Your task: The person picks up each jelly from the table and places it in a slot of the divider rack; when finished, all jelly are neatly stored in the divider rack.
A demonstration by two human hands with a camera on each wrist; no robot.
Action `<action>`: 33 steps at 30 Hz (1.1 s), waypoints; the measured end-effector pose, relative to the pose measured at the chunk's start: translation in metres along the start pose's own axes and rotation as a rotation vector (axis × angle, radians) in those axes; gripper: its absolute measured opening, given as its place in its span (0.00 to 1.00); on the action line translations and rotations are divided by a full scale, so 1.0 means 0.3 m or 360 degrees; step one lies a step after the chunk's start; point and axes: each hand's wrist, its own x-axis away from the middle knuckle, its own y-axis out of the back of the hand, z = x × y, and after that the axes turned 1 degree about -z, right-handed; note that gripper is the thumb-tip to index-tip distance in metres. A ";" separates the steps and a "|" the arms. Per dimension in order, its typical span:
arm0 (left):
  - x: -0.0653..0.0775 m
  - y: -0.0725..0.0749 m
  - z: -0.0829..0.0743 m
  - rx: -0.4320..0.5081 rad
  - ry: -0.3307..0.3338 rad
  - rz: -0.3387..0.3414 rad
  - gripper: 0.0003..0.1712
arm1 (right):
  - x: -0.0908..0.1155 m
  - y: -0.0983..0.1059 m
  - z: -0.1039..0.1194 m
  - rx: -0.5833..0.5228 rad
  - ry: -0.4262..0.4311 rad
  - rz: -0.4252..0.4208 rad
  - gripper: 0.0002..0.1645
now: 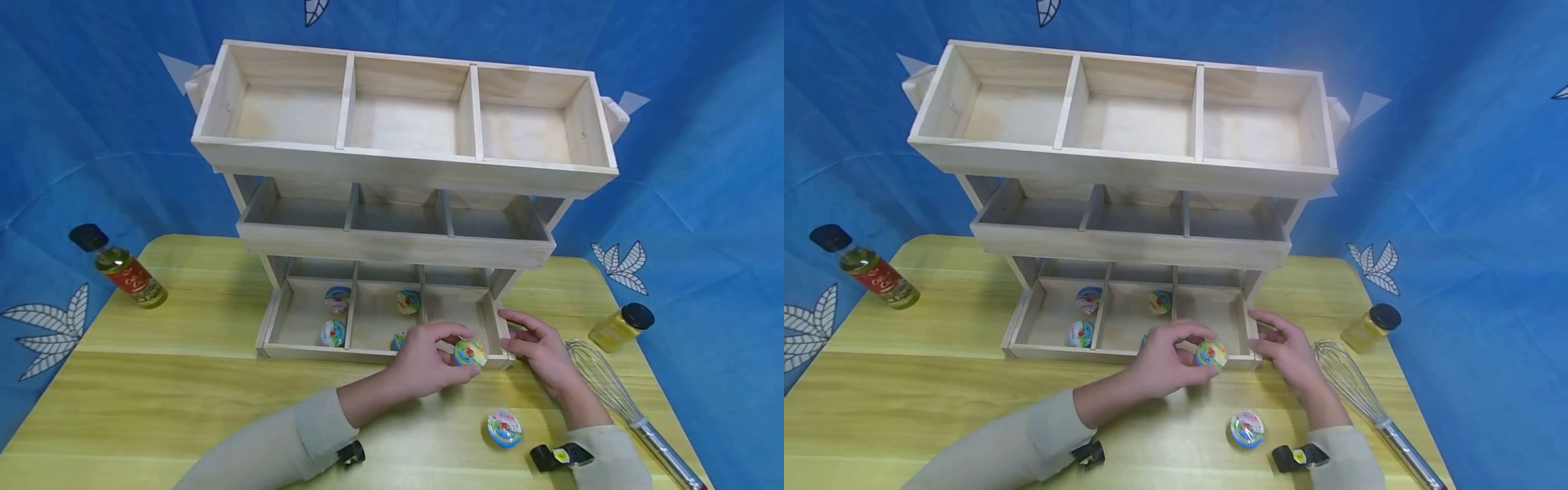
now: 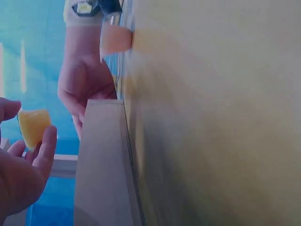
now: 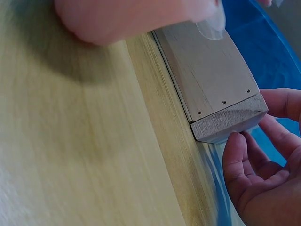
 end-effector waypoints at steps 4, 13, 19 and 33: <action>-0.048 0.000 0.014 -0.0081 -0.0035 -0.0162 0.22 | -0.001 0.000 -0.004 -0.0009 -0.0002 0.0003 0.33; -0.152 -0.030 0.042 -0.0151 0.0111 -0.0437 0.21 | 0.000 -0.001 0.001 -0.0023 -0.0012 0.0001 0.33; -0.210 -0.064 0.080 -0.0339 0.0215 -0.0567 0.18 | -0.001 -0.002 0.000 -0.0033 0.0003 0.0012 0.32; -0.278 -0.098 0.136 -0.0654 0.0248 -0.0667 0.18 | -0.004 0.003 -0.005 -0.0037 0.0018 0.0022 0.32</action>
